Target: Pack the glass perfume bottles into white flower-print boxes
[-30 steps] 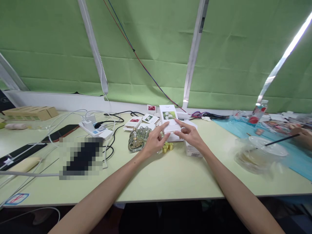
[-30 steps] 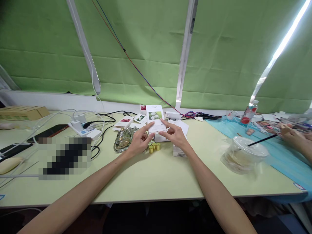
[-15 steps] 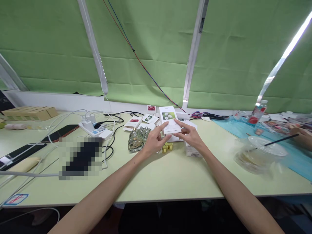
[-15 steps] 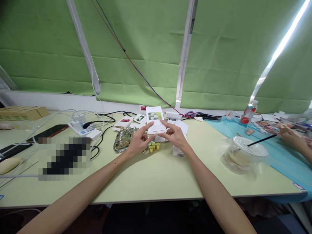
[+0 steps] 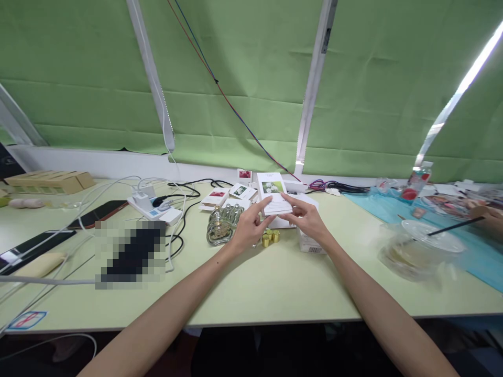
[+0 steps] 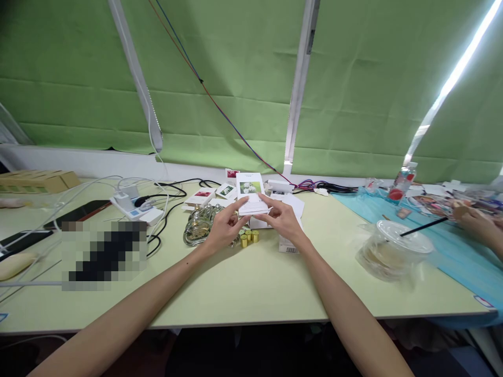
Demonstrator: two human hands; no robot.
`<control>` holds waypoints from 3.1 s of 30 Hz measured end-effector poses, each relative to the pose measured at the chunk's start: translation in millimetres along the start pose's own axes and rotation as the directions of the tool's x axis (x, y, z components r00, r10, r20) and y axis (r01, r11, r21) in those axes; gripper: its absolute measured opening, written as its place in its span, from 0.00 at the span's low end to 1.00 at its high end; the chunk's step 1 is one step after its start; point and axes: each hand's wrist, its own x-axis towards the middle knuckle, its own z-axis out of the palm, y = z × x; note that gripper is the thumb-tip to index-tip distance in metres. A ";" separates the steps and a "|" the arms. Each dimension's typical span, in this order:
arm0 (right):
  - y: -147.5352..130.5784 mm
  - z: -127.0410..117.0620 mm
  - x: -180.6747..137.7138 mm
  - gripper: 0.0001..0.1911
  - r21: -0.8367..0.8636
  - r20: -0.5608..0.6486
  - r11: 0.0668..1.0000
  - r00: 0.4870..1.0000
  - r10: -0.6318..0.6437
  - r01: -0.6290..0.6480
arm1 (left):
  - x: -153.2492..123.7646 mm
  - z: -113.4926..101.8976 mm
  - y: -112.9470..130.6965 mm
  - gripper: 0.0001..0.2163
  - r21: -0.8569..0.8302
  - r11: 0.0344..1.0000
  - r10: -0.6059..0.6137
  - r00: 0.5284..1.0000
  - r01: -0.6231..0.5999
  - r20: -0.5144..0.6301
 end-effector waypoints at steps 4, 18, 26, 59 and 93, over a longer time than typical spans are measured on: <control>2.2 0.1 -0.1 0.40 -0.002 -0.005 1.000 1.000 -0.015 0.015 | -0.3 -0.4 1.4 0.23 0.002 1.000 0.003 1.000 -0.003 -0.006; 1.0 1.2 -0.1 0.37 -0.036 -0.030 0.998 0.998 -0.049 0.048 | -0.1 1.1 1.9 0.22 -0.012 1.000 0.001 1.000 -0.001 -0.027; -2.1 1.9 -0.4 0.36 -0.053 -0.044 0.997 0.997 -0.063 0.061 | -0.1 0.3 8.0 0.22 -0.023 1.000 -0.007 0.999 0.006 -0.040; -2.4 1.6 -1.5 0.34 -0.098 -0.046 0.991 0.994 -0.094 0.090 | -0.7 2.5 5.3 0.21 -0.034 0.999 -0.014 0.998 0.012 -0.061; 2.7 3.5 -0.8 0.34 -0.014 -0.072 0.997 0.994 -0.078 0.077 | -0.5 -0.2 7.3 0.20 -0.050 0.998 -0.041 0.998 0.039 -0.045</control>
